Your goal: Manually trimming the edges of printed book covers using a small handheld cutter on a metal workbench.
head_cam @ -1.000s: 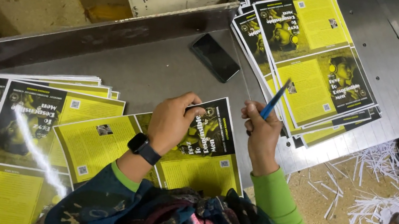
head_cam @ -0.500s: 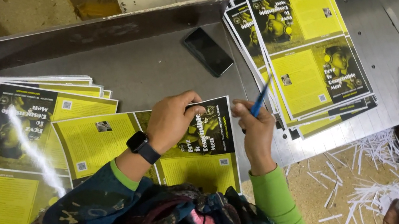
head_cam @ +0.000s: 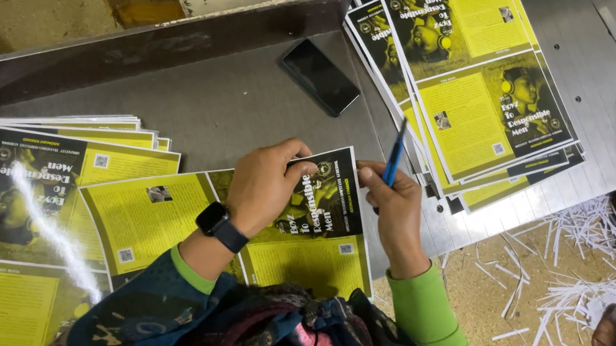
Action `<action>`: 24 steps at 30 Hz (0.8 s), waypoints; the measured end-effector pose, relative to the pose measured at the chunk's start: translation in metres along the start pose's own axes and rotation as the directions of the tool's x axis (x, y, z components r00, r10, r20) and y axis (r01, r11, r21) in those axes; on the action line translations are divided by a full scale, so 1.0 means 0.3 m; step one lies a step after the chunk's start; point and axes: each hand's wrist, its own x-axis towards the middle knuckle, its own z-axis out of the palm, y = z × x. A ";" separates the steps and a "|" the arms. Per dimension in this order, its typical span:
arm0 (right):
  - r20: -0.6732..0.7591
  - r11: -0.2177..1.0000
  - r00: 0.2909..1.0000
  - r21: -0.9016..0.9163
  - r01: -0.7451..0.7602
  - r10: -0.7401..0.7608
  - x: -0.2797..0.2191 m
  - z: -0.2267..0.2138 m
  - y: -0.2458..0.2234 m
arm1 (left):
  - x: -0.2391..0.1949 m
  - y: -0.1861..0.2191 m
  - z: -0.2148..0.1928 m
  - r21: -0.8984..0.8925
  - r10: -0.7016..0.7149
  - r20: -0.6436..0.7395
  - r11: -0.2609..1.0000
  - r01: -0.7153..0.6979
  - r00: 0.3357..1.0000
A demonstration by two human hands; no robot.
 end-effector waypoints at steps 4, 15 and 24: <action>-0.011 0.998 1.000 -0.065 0.011 -0.012 0.004 -0.013 0.066 | -0.004 0.005 0.004 -0.015 0.001 0.025 1.000 -0.001 1.000; -0.155 0.998 0.986 0.029 -0.055 0.059 -0.019 -0.153 0.074 | 0.008 -0.019 -0.023 0.058 -0.050 -0.004 0.997 0.050 0.999; -0.049 0.996 0.998 -0.080 -0.038 0.034 -0.061 -0.063 0.026 | 0.006 0.047 0.015 0.063 -0.024 0.021 0.998 0.023 0.999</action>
